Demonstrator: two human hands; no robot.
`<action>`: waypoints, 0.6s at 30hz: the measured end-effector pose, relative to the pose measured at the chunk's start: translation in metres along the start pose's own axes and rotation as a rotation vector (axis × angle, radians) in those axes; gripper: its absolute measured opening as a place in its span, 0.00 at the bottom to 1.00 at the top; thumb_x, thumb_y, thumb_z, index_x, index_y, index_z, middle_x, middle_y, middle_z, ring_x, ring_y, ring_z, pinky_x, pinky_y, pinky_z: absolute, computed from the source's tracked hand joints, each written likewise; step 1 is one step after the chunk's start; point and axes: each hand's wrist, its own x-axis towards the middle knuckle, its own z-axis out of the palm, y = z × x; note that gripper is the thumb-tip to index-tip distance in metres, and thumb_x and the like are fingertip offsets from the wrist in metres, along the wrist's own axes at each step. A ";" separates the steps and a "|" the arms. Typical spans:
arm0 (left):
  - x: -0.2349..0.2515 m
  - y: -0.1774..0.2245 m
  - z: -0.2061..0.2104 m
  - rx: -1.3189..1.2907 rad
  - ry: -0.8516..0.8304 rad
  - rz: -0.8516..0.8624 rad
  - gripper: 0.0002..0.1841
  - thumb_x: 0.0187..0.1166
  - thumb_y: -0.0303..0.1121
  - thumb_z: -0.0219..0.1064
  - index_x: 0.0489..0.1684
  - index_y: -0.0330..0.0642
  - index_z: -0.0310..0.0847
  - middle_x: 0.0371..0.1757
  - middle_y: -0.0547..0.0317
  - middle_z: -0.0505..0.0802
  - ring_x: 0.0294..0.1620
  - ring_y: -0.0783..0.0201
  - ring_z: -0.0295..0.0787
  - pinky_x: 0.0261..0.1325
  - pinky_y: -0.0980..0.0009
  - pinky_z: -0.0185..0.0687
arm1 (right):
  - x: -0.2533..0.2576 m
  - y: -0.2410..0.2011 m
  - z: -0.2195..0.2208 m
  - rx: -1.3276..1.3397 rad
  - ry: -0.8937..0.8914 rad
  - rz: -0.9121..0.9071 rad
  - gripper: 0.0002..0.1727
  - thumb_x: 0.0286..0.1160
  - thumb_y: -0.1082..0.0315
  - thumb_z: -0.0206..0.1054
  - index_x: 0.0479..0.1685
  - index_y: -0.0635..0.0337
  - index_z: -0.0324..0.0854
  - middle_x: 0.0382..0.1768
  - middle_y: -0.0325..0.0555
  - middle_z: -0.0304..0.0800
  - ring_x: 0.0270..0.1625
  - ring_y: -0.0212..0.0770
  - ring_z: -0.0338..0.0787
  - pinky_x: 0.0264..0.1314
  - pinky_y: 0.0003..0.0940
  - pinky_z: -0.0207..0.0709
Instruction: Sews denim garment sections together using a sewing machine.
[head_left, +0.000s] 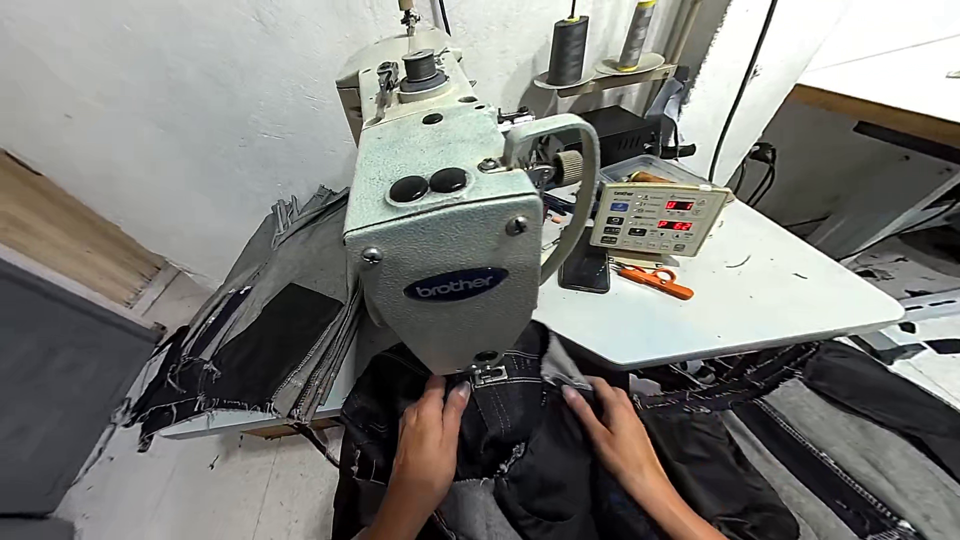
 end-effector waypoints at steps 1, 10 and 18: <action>-0.001 -0.006 0.003 -0.088 0.048 0.033 0.27 0.88 0.47 0.52 0.68 0.31 0.82 0.54 0.43 0.93 0.61 0.55 0.90 0.68 0.52 0.79 | -0.008 -0.002 -0.006 -0.018 0.062 -0.080 0.34 0.78 0.46 0.62 0.68 0.71 0.80 0.56 0.73 0.84 0.60 0.70 0.84 0.63 0.67 0.76; -0.003 -0.010 0.030 -0.687 0.282 0.029 0.11 0.82 0.33 0.58 0.33 0.39 0.84 0.32 0.66 0.87 0.39 0.76 0.84 0.51 0.75 0.80 | -0.005 -0.036 0.039 0.328 -0.458 0.277 0.53 0.51 0.77 0.78 0.86 0.72 0.52 0.73 0.63 0.78 0.74 0.48 0.81 0.77 0.43 0.75; -0.009 -0.051 -0.039 -1.001 0.306 -0.246 0.17 0.86 0.29 0.45 0.37 0.40 0.84 0.32 0.62 0.94 0.37 0.70 0.93 0.46 0.69 0.92 | 0.068 -0.005 -0.062 0.561 -0.722 0.157 0.14 0.51 0.69 0.66 0.35 0.37 0.86 0.31 0.21 0.93 0.32 0.19 0.89 0.35 0.23 0.85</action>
